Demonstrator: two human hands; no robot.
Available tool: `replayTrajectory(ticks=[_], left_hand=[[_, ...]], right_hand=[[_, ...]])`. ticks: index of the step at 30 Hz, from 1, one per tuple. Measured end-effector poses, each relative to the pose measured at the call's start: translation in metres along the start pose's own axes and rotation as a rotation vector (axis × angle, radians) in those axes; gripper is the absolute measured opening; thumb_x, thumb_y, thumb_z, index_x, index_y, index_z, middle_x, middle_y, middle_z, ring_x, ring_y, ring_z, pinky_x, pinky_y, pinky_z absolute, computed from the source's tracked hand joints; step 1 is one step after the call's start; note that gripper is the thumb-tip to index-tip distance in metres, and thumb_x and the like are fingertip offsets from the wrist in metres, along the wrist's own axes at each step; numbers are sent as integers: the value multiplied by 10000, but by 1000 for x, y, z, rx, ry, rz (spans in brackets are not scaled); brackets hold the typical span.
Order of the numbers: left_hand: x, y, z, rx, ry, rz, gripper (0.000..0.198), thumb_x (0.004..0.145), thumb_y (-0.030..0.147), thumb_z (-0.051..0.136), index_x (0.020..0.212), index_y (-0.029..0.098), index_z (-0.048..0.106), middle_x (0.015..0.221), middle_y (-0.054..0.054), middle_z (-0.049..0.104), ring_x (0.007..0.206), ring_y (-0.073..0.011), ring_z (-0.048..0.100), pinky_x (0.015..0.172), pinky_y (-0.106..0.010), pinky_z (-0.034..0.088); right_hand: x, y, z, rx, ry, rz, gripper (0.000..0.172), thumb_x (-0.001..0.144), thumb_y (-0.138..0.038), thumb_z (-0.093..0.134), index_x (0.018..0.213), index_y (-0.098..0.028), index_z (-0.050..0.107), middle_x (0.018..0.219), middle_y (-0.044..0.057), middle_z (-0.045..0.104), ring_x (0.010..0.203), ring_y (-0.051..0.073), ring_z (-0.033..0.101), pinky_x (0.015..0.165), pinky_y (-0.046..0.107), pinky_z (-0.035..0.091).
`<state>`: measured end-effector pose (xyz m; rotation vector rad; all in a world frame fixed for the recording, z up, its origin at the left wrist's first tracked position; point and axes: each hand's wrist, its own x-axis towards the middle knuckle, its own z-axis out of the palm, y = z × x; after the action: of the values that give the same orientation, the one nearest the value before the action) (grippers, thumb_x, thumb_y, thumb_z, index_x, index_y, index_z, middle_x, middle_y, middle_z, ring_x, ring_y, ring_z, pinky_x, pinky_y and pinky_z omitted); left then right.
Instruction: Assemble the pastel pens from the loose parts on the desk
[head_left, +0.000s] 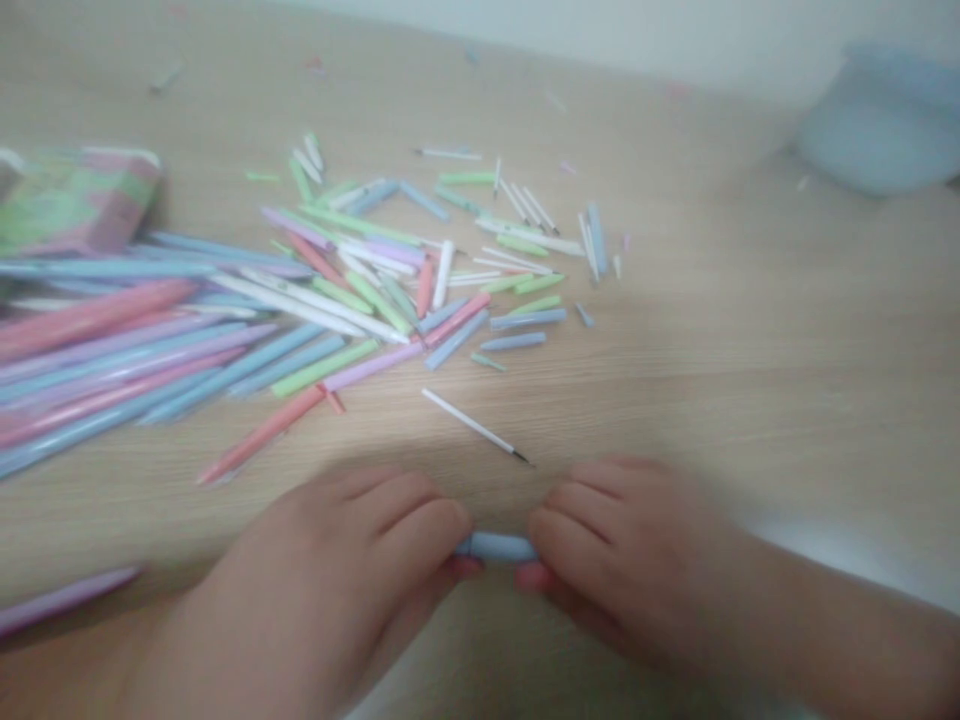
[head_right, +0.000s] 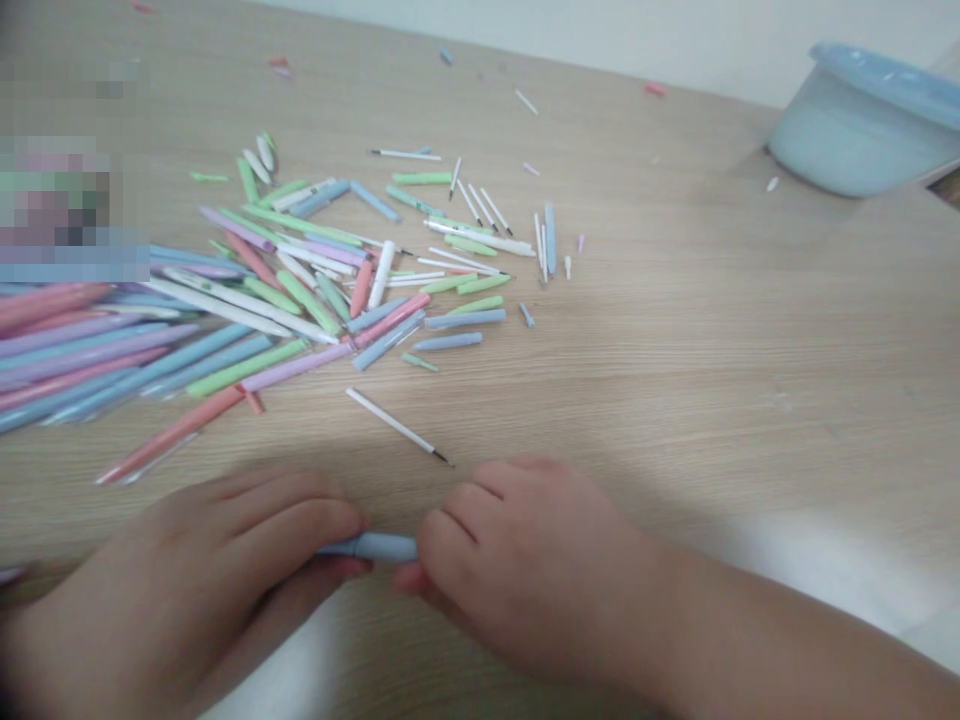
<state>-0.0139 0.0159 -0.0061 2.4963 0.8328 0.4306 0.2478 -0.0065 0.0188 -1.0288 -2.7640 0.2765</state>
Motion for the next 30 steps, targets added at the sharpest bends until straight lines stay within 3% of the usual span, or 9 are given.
replayTrajectory(ticks=[4,7,11,13,15,20,24,27,30], left_hand=[[0,0,0,-30,9,-23,203,1087,295,488,1008,276,674,847,8,700,767,-215,665,659,-338,491],[1,0,-2,-60,-3,-49,184,1074,275,504,984,277,664,856,9,707,797,-210,679,665,-323,501],[2,0,-4,-83,27,-55,174,1072,302,513,969,276,652,836,11,697,770,-205,670,661,-326,497],[3,0,-3,-88,23,-57,184,1077,308,514,953,272,645,822,11,686,762,-205,663,645,-328,479],[2,0,-2,-77,10,-44,200,1086,305,509,945,267,645,813,12,679,758,-207,655,640,-331,462],[-2,-1,1,-49,18,-6,216,1103,309,496,968,263,659,821,17,682,765,-208,644,676,-334,447],[-1,-1,-1,-93,0,-38,176,1087,279,518,968,263,647,843,19,686,799,-205,651,692,-321,444],[1,0,-3,-107,-2,-48,139,1073,272,546,979,266,649,864,24,691,815,-198,657,712,-312,451],[2,0,-3,-98,3,-50,146,1076,295,553,975,263,654,840,22,684,799,-199,653,698,-310,446]], right_hand=[[-2,-2,1,316,-86,206,466,1146,-399,426,774,-225,645,668,-15,679,561,156,603,522,330,380],[-6,2,1,302,-17,260,284,1103,-467,556,1070,-219,690,859,4,758,709,182,688,592,322,456],[-8,7,-2,28,141,-4,165,1109,-246,520,1069,-179,665,929,46,764,740,200,667,620,345,463],[-7,7,-3,-60,139,-107,248,1097,-127,452,1005,-174,678,896,47,757,719,196,644,621,352,448],[-4,5,-3,-104,126,-127,287,1117,-182,451,953,-173,687,817,41,731,673,202,611,589,365,417],[2,-3,-2,182,-36,90,496,1165,-362,373,785,-202,649,677,8,670,574,163,577,542,323,378],[1,-3,-2,414,-126,283,376,1151,-390,426,929,-225,681,780,-2,725,667,166,657,603,295,429],[-3,2,1,303,14,197,263,1107,-442,549,1046,-211,659,865,16,733,718,188,655,614,317,443],[-5,6,1,79,118,-12,160,1105,-274,548,1020,-193,658,892,27,742,724,190,633,625,340,435]])
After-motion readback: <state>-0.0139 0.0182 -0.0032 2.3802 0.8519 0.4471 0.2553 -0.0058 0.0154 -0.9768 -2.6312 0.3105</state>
